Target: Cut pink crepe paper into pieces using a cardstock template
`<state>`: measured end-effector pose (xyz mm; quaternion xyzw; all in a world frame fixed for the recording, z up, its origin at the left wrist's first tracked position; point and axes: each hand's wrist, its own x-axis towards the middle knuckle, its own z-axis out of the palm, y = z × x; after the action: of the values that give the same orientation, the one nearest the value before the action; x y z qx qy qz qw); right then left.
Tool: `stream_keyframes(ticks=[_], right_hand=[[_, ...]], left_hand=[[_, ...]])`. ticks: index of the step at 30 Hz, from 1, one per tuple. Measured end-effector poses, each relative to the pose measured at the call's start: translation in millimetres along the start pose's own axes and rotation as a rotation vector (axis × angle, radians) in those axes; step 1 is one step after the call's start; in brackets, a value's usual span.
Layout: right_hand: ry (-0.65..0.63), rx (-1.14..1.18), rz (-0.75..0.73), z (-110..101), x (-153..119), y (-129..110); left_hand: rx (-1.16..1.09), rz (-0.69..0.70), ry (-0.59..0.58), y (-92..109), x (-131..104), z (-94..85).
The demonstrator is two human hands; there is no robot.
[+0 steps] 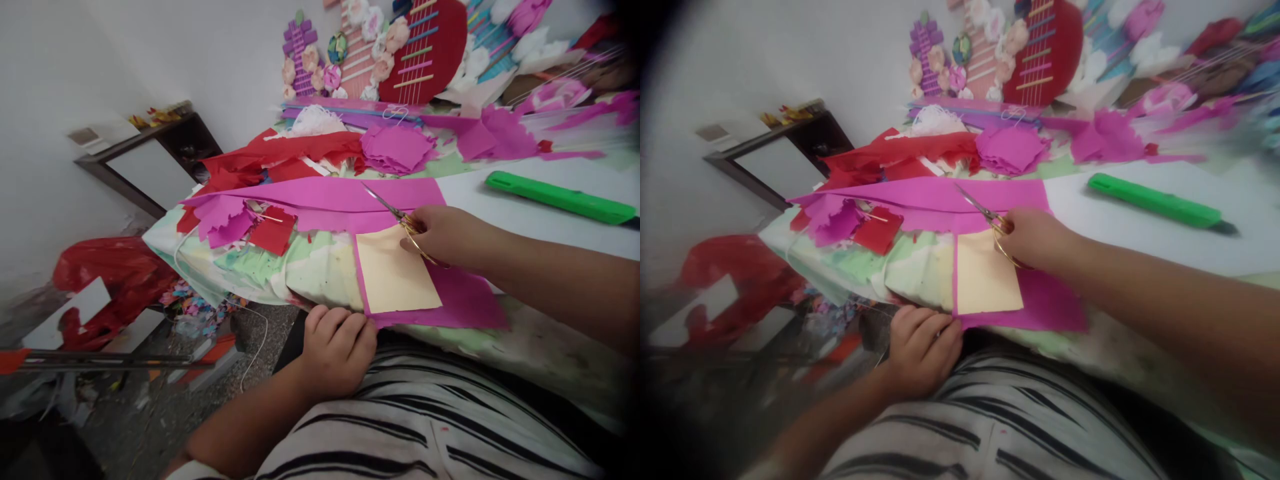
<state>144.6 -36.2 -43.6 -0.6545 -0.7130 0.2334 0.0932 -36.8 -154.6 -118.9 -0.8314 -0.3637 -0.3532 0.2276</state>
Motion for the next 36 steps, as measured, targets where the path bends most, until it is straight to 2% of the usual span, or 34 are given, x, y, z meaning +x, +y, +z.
stream_keyframes(ticks=[11, 18, 22, 25, 28, 30, 34, 36], right_hand=[[-0.001, -0.035, -0.015, 0.7, -0.1, 0.5], [0.002, -0.067, -0.050, 2.1, -0.3, -0.8], [0.003, 0.039, -0.016, -1.3, 0.4, 3.7], [0.104, 0.117, 0.004, -13.4, 2.4, 9.2], [0.203, 0.150, -0.061, -25.4, 1.8, 6.1], [0.205, 0.104, -0.148, -26.1, -0.1, -1.5], [0.158, -0.195, -0.365, -9.3, 0.2, -13.1], [0.118, -0.271, -0.406, -0.4, 2.5, -12.5]], left_hand=[[0.011, 0.002, 0.054, 1.2, -2.6, 4.2], [-0.049, 0.060, -0.029, -1.8, 0.7, 8.3], [-0.110, 0.107, -0.060, -4.8, 3.8, 10.5], [-0.135, 0.136, -0.086, -7.0, 5.4, 11.8], [-0.147, 0.138, -0.107, -8.4, 6.3, 12.1], [-0.155, 0.129, -0.119, -8.8, 6.9, 11.3], [-0.177, 0.108, -0.155, -7.9, 9.5, 7.7], [-0.188, 0.091, -0.153, -6.4, 12.0, 5.2]])
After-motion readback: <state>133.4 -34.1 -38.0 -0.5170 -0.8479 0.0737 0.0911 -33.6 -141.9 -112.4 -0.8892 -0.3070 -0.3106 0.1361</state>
